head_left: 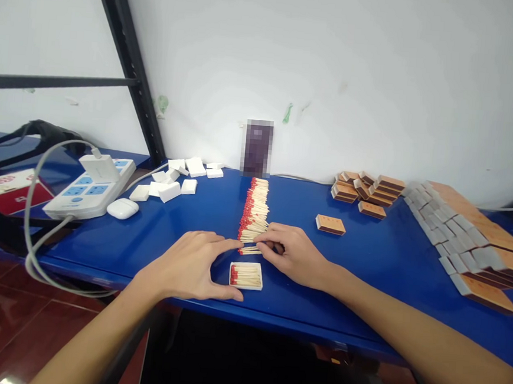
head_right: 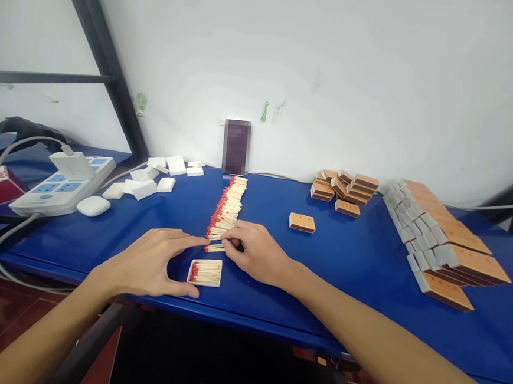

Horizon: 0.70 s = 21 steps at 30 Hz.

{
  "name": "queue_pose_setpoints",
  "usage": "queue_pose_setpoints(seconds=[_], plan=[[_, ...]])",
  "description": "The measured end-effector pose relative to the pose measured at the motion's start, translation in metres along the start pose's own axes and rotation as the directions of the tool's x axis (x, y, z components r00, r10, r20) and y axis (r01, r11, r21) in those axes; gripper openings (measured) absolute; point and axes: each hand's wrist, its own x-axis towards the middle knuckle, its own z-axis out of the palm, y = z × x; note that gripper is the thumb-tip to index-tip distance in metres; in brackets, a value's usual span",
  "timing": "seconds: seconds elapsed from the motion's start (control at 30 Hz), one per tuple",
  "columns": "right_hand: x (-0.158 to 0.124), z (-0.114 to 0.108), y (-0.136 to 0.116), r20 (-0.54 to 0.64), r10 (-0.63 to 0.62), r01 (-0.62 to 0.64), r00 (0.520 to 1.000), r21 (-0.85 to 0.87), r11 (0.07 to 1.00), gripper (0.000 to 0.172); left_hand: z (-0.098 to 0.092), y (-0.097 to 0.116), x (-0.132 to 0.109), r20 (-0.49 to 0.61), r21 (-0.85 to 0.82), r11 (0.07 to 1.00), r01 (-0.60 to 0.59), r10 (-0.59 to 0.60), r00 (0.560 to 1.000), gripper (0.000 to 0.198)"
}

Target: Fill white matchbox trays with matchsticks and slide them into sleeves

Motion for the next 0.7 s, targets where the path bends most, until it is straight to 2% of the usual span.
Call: queue_pose_setpoints(seconds=[0.2,0.53,0.7], plan=[[0.0012,0.0006,0.0009,0.026,0.009,-0.009,1.0,-0.032,0.999,0.022,-0.0018,0.0012,0.0016,0.024,-0.021,1.0,-0.004,0.004,1.0,0.081],[0.001,-0.0012,-0.0005,0.061,0.012,-0.012,0.998,0.012,1.0,0.02,-0.0026,0.0008,0.003,0.051,0.015,0.999,0.046,-0.047,0.998,0.098],[-0.0006,-0.0025,-0.0022,0.068,0.001,-0.006,0.998,0.061,0.998,0.019,-0.001,0.0008,0.0018,0.032,0.001,0.999,0.035,-0.035,0.999,0.09]])
